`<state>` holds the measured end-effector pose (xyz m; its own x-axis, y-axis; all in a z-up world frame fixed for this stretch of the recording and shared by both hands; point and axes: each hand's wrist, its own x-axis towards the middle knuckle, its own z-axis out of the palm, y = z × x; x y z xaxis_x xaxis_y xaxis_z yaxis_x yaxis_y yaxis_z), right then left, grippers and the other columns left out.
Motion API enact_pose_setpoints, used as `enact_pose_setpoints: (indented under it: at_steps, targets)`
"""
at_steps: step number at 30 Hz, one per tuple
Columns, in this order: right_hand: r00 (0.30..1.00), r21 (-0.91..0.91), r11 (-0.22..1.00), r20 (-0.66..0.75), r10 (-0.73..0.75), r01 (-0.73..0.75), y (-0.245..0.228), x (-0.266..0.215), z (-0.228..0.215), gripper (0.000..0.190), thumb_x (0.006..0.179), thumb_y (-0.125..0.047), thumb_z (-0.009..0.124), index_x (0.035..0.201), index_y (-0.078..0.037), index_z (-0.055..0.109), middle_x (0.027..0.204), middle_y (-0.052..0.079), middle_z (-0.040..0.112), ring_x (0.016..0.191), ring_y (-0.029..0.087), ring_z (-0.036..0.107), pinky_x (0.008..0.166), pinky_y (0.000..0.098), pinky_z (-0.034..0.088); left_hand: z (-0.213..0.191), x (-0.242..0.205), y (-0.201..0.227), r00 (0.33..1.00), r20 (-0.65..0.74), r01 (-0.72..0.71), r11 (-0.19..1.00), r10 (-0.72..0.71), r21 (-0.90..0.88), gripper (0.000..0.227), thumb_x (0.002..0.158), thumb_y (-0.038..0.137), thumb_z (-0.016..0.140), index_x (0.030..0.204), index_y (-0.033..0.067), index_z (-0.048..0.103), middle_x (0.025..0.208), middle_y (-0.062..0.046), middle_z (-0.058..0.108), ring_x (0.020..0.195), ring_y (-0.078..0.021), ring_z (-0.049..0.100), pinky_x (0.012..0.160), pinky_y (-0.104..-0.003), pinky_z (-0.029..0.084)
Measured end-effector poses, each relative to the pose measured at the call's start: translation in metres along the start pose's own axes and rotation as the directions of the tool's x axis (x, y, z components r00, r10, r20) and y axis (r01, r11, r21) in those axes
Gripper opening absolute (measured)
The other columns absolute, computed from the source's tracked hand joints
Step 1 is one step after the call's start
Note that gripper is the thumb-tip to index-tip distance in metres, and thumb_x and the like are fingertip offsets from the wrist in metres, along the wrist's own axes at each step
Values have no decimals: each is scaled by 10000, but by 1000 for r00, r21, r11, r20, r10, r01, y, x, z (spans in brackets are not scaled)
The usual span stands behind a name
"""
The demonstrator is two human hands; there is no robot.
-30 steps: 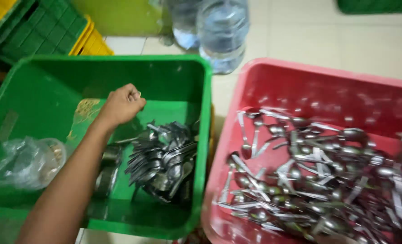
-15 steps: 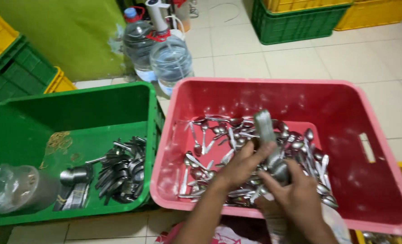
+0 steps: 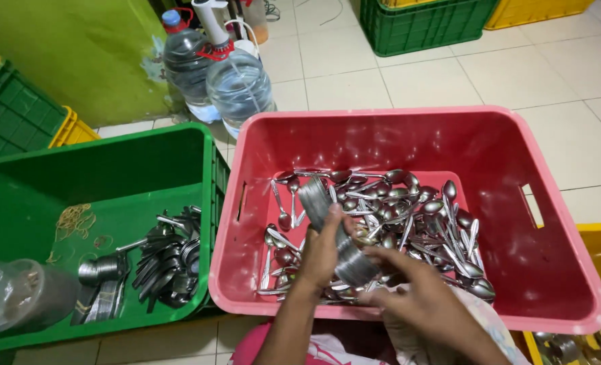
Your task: The person gathers metal spoons from a pink bin, aligns them into stacks, and secures each stack with a rubber band. The person then places the finished bundles into a green bin. The person repeats this process for multiple stacks.
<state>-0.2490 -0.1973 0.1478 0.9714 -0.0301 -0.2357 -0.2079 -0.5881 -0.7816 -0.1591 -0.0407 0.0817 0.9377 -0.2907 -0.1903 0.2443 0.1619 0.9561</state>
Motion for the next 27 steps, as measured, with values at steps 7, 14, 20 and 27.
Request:
enact_pose_setpoints:
  at_steps: [7, 14, 20, 27]
  targets:
    - [997, 330, 942, -65, -45, 64, -10, 15, -2, 479, 686, -140, 863, 1154, -74, 790, 1011, 99, 879, 810, 195, 824, 723, 313, 679, -10, -27, 28, 987, 83, -138, 990, 136, 28, 503, 1057, 444, 366, 766, 98, 587, 816, -45, 639, 811, -167, 611, 845, -333, 502]
    - [958, 845, 504, -29, -287, 176, 34, 18, -2, 209, 946, -175, 612, 839, -13, 690, 897, 203, 735, 970, 345, 726, 929, 526, 567, -10, -29, 31, 988, 125, -109, 979, 88, 173, 571, 1049, 470, 355, 743, 80, 638, 756, -36, 668, 770, -177, 657, 837, -346, 537]
    - [857, 1000, -4, 4, -515, -7, 44, 12, -8, 327, 1028, -120, 446, 1108, 142, 623, 844, 176, 642, 542, 126, 473, 436, 247, 404, -8, -36, 32, 955, 297, -45, 986, -6, 162, 559, 1054, 519, 317, 738, 128, 562, 846, -41, 733, 907, -173, 672, 957, -362, 503]
    - [993, 702, 704, -54, -100, 109, 5, 12, -37, 795, 767, -118, 646, 1537, -116, 445, 1331, 213, 699, 680, 241, 743, 542, 356, 557, -13, -44, 26, 843, 538, -16, 998, -17, 57, 455, 1102, 397, 422, 804, 99, 593, 756, -34, 648, 732, -163, 644, 770, -335, 547]
